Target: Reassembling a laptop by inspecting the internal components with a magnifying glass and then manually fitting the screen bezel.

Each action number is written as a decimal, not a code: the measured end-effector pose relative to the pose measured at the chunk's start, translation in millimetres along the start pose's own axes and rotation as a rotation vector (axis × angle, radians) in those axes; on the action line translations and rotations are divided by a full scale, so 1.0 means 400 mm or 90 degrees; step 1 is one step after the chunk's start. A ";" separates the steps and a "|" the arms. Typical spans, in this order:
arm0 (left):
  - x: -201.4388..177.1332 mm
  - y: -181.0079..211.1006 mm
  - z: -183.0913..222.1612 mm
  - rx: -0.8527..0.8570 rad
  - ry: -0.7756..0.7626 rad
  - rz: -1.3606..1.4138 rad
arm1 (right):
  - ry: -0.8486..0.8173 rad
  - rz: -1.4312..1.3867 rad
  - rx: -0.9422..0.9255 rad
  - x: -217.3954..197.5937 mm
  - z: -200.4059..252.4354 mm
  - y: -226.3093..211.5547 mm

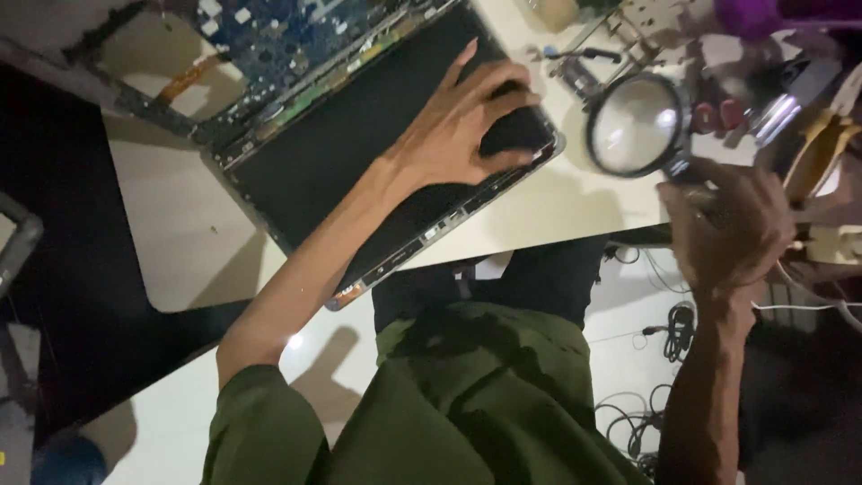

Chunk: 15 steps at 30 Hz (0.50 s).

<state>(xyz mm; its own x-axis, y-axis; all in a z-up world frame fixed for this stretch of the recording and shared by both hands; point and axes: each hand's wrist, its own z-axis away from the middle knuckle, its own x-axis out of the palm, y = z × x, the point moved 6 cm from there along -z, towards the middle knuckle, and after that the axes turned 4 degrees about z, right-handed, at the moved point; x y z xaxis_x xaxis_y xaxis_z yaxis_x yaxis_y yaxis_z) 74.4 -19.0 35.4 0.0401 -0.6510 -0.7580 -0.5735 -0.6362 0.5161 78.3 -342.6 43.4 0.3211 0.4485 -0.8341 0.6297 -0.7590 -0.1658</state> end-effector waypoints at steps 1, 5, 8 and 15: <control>-0.006 0.000 -0.002 -0.008 -0.002 0.001 | -0.006 -0.006 -0.001 -0.002 0.003 -0.034; -0.007 -0.026 -0.002 -0.037 -0.008 0.085 | -0.083 -0.149 -0.060 -0.006 -0.006 -0.175; -0.003 -0.041 0.005 -0.048 0.013 0.099 | -0.140 -0.151 -0.119 -0.015 -0.010 -0.253; -0.008 -0.041 0.007 -0.051 0.041 0.116 | -0.173 -0.213 -0.167 -0.061 -0.052 -0.357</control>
<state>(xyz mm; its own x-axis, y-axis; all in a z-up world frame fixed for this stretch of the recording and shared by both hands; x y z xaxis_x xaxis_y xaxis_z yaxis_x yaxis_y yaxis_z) 81.5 -5.1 28.4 -0.0050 -0.7813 -0.6241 -0.5097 -0.5349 0.6739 -4.7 -235.5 98.3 -0.1024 0.4819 -0.8702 0.8347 -0.4343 -0.3387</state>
